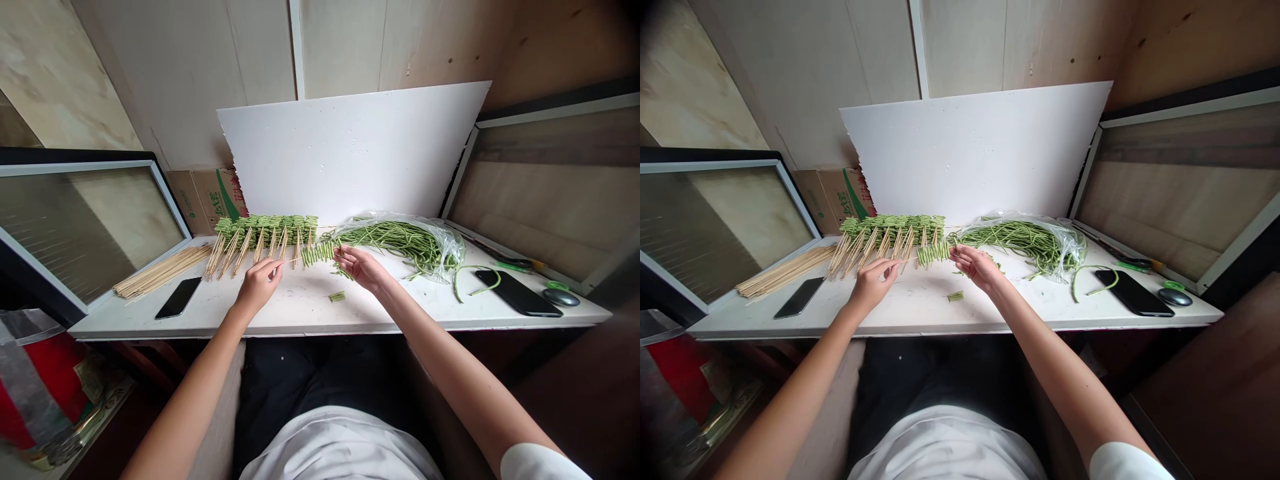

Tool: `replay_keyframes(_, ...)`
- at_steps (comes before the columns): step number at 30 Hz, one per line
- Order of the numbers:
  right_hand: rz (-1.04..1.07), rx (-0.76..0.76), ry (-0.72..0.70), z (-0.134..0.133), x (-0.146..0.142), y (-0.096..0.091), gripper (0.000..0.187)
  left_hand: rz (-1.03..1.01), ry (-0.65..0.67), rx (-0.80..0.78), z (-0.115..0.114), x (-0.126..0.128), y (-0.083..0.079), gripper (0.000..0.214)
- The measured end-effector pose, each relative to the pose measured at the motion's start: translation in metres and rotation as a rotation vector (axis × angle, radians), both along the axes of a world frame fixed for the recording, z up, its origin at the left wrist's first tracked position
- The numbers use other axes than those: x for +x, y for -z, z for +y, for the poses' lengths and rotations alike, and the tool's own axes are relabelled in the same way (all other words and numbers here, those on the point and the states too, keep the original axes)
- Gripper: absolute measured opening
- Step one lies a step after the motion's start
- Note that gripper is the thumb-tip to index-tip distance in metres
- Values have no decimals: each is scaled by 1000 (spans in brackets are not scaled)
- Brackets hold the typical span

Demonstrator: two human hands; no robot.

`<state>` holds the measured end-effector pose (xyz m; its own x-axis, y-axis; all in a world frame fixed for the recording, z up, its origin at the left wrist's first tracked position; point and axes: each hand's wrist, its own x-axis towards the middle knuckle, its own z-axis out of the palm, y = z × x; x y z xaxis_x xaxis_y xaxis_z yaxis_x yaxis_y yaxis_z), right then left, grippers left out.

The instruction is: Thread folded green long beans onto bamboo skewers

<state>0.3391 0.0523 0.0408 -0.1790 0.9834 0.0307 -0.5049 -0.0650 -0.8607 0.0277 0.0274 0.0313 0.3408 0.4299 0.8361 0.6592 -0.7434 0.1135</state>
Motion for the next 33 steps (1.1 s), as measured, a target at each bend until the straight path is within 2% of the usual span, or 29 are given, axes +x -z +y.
replay_keyframes(12,20,18,-3,2,-1,7,12,-11,15,0,1,2,3,24)
replay_keyframes(20,2,31,67,7,-5,17,15,-12,23,-5,1,1,5,25)
replay_keyframes(33,-95,78,188,-3,-13,10,21,-1,44,6,1,6,8,27)
